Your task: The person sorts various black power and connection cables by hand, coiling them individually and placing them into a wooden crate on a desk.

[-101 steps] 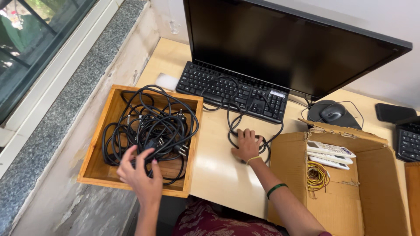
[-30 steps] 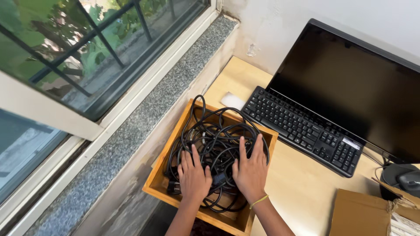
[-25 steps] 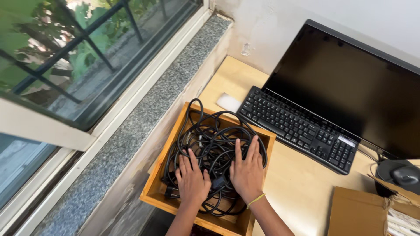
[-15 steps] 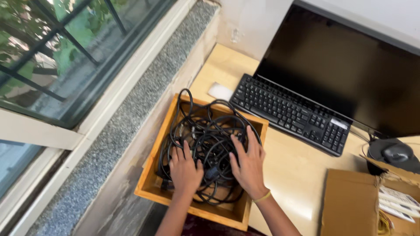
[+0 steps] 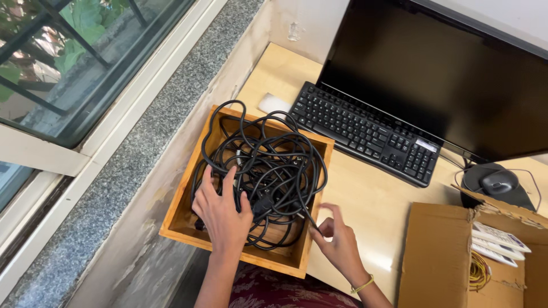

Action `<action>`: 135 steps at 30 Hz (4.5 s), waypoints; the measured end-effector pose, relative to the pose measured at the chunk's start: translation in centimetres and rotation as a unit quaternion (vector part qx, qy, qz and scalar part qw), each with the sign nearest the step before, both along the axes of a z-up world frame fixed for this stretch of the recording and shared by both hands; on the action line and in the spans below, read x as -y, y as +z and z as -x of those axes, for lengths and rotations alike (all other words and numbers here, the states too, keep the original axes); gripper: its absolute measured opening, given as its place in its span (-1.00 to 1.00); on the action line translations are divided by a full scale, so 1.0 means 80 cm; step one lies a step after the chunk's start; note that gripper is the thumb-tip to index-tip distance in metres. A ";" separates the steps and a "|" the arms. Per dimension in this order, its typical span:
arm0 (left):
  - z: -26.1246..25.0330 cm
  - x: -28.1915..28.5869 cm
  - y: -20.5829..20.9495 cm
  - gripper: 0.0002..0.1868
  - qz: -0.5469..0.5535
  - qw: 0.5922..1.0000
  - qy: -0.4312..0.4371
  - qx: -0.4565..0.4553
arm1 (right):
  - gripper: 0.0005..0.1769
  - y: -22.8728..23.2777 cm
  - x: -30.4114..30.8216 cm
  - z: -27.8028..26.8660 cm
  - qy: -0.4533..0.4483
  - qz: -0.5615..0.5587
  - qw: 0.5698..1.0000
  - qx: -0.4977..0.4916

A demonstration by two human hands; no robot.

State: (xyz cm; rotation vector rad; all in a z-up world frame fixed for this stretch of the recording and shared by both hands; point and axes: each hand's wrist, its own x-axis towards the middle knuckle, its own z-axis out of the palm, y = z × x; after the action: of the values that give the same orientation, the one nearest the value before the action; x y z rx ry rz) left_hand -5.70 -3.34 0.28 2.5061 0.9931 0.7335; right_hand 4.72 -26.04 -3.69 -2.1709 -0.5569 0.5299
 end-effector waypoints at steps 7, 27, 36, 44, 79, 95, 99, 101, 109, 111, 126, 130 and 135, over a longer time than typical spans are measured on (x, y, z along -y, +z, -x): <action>0.015 -0.008 -0.002 -0.43 0.064 0.987 -0.017 -0.149 | -0.78 0.031 -0.021 -0.012 -0.052 -0.157 0.986 -0.010; 0.030 -0.014 0.009 -0.61 0.036 0.990 -0.077 0.113 | -0.28 0.028 -0.121 -0.041 -0.011 0.056 0.949 0.310; -0.103 -0.041 -0.064 -0.08 -0.022 0.994 -0.030 -0.104 | 0.02 -0.022 -0.036 -0.054 -0.049 -0.020 0.978 0.203; -0.084 -0.075 -0.033 -0.43 0.025 0.989 -0.036 -0.143 | -0.26 -0.018 0.010 -0.040 -0.019 -0.044 0.992 0.115; -0.021 0.127 0.301 -0.87 0.202 0.820 -0.368 0.389 | -0.24 0.077 -0.037 -0.004 0.299 -0.372 0.878 0.026; -0.045 0.136 0.285 -0.83 0.305 0.712 -0.374 0.509 | -0.56 0.205 0.038 -0.024 0.085 -0.618 0.745 -0.235; -0.043 0.129 0.267 -0.41 0.298 0.728 -0.417 0.456 | -0.55 0.205 0.042 -0.027 0.078 -0.618 0.737 -0.263; -0.038 0.116 0.242 -0.35 0.325 0.750 -0.389 0.425 | -0.56 0.195 0.039 -0.033 0.067 -0.605 0.744 -0.274; 0.012 0.043 0.044 -0.29 0.093 0.962 -0.233 0.109 | -0.74 0.144 0.000 -0.046 0.042 -0.555 0.784 -0.276; 0.027 0.030 -0.005 -0.28 0.135 0.972 -0.191 -0.025 | -0.76 0.130 -0.019 -0.030 0.039 -0.511 0.812 -0.279; 0.037 0.094 -0.098 -0.32 0.043 0.981 -0.190 -0.026 | -0.63 0.111 -0.026 0.005 0.177 -0.491 0.816 -0.249; 0.032 0.092 -0.125 -0.24 0.084 0.973 -0.210 0.056 | -0.65 0.105 -0.038 0.021 0.214 -0.502 0.790 -0.279; 0.002 0.091 -0.130 0.27 0.019 0.986 -0.167 0.021 | -0.62 0.090 -0.047 0.041 0.208 -0.499 0.793 -0.281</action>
State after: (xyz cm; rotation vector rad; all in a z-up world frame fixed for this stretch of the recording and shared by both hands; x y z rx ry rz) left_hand -5.83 -10.65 -10.11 2.5220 0.5453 0.6507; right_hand 1.46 -22.30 3.48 -0.8121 -0.7478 0.8306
